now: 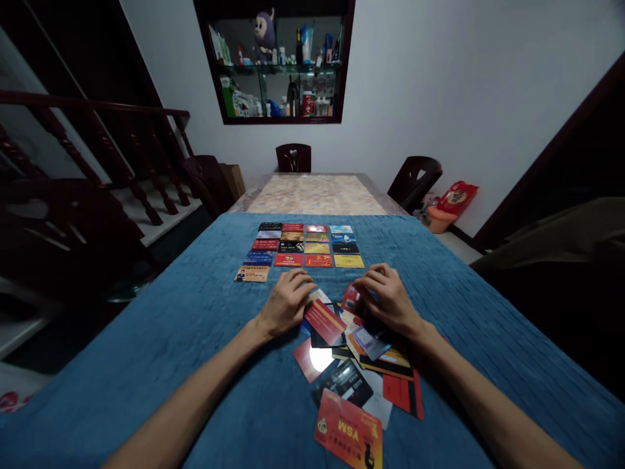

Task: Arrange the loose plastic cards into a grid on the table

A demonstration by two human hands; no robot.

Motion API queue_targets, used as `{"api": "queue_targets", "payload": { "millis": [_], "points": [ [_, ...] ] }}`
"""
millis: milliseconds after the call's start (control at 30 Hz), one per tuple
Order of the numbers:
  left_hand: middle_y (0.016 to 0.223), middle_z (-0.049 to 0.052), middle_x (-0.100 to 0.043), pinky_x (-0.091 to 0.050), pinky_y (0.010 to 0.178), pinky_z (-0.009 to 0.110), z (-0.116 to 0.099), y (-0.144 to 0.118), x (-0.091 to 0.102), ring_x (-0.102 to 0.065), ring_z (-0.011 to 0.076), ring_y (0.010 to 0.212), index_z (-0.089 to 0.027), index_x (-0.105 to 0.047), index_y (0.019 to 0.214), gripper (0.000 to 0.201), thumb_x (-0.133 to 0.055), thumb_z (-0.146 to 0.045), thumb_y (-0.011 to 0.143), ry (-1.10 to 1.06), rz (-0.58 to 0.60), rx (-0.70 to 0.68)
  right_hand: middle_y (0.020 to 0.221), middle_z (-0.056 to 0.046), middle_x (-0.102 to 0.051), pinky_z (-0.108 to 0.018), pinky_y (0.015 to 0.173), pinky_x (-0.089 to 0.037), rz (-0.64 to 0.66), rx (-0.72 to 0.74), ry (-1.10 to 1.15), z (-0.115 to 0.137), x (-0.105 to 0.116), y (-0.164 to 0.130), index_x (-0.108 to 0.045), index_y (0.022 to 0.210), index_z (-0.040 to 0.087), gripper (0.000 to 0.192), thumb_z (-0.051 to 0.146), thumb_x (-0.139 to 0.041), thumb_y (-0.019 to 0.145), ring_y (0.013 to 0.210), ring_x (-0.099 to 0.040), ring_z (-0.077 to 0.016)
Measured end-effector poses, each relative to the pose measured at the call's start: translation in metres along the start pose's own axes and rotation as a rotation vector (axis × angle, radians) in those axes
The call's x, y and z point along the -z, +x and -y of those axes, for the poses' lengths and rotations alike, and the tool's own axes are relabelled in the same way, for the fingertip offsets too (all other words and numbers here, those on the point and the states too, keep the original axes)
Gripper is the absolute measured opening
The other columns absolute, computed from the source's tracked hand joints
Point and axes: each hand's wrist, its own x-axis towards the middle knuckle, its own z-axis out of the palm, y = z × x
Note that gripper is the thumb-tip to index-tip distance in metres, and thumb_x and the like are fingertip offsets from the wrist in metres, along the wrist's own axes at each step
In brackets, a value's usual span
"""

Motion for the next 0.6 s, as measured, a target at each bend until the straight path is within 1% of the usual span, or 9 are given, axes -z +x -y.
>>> {"api": "queue_targets", "payload": {
  "millis": [67,133,200,267,367,433,500,533,600],
  "points": [
    [0.112,0.012,-0.069,-0.05,0.095,0.047,-0.004,-0.003,0.0,-0.057,0.0273,0.115,-0.019,-0.067,0.111,0.025,-0.052,-0.013,0.092,0.004,-0.004,-0.028,0.085,-0.008,-0.07,-0.043,0.086,-0.04,0.003,-0.003,0.035,0.0,0.004,-0.001,-0.07,0.092,0.025,0.019,0.024,-0.051,0.093,0.096,-0.054,-0.0261],
    [0.111,0.012,-0.07,-0.05,0.095,0.047,-0.008,-0.005,0.0,-0.057,0.0269,0.113,-0.019,-0.067,0.112,0.024,-0.051,-0.015,0.094,-0.006,-0.012,-0.044,0.085,-0.008,-0.07,-0.042,0.085,-0.042,0.044,-0.012,0.079,-0.002,0.009,0.001,-0.071,0.09,0.024,0.018,0.02,-0.053,0.089,0.094,-0.054,-0.0255],
    [0.11,0.011,-0.07,-0.049,0.095,0.047,-0.012,-0.005,0.0,-0.057,0.0267,0.113,-0.02,-0.067,0.112,0.024,-0.051,-0.015,0.093,-0.021,-0.007,-0.055,0.084,-0.007,-0.07,-0.041,0.085,-0.044,0.165,-0.022,0.117,-0.006,0.016,0.003,-0.07,0.085,0.023,0.017,0.016,-0.055,0.082,0.091,-0.055,-0.0248],
    [0.11,0.01,-0.07,-0.049,0.096,0.047,-0.017,-0.004,-0.001,-0.056,0.0266,0.115,-0.021,-0.067,0.112,0.026,-0.052,-0.014,0.092,-0.041,0.007,-0.061,0.083,-0.004,-0.071,-0.041,0.088,-0.044,0.341,-0.025,0.145,-0.01,0.025,0.006,-0.069,0.078,0.024,0.018,0.012,-0.055,0.077,0.086,-0.058,-0.0229],
    [0.109,0.009,-0.071,-0.048,0.097,0.047,-0.031,-0.001,-0.003,-0.055,0.0269,0.117,-0.023,-0.067,0.111,0.027,-0.053,-0.013,0.091,-0.073,0.014,-0.065,0.081,-0.001,-0.072,-0.038,0.089,-0.044,0.554,-0.057,0.166,-0.015,0.04,0.006,-0.069,0.075,0.025,0.02,0.011,-0.056,0.074,0.079,-0.062,-0.0197],
    [0.108,0.01,-0.071,-0.048,0.097,0.047,-0.045,0.002,-0.005,-0.055,0.0272,0.117,-0.023,-0.068,0.11,0.025,-0.054,-0.015,0.091,-0.089,0.014,-0.078,0.081,0.0,-0.072,-0.033,0.081,-0.047,0.639,-0.111,0.163,-0.018,0.048,0.004,-0.071,0.077,0.026,0.019,0.011,-0.06,0.071,0.079,-0.064,-0.0196],
    [0.109,0.01,-0.071,-0.046,0.099,0.048,-0.06,0.006,-0.006,-0.053,0.0282,0.119,-0.023,-0.068,0.109,0.022,-0.056,-0.019,0.091,-0.103,0.053,-0.087,0.083,0.0,-0.071,-0.029,0.071,-0.046,0.697,-0.163,0.162,-0.019,0.053,0.0,-0.072,0.082,0.027,0.02,0.013,-0.067,0.068,0.078,-0.063,-0.0194],
    [0.109,0.01,-0.071,-0.045,0.1,0.049,-0.068,0.007,-0.007,-0.053,0.0283,0.12,-0.023,-0.068,0.11,0.022,-0.056,-0.02,0.091,-0.103,0.073,-0.086,0.084,-0.001,-0.07,-0.028,0.068,-0.046,0.718,-0.183,0.161,-0.019,0.054,-0.001,-0.072,0.084,0.026,0.022,0.014,-0.07,0.066,0.077,-0.063,-0.0191],
    [0.11,0.01,-0.071,-0.043,0.101,0.052,-0.081,0.008,-0.009,-0.053,0.0297,0.12,-0.023,-0.067,0.112,0.023,-0.059,-0.025,0.09,-0.109,0.127,-0.088,0.088,-0.002,-0.068,-0.027,0.067,-0.046,0.765,-0.208,0.148,-0.018,0.054,-0.004,-0.071,0.089,0.025,0.027,0.018,-0.075,0.063,0.079,-0.061,-0.0189]
  ]
}}
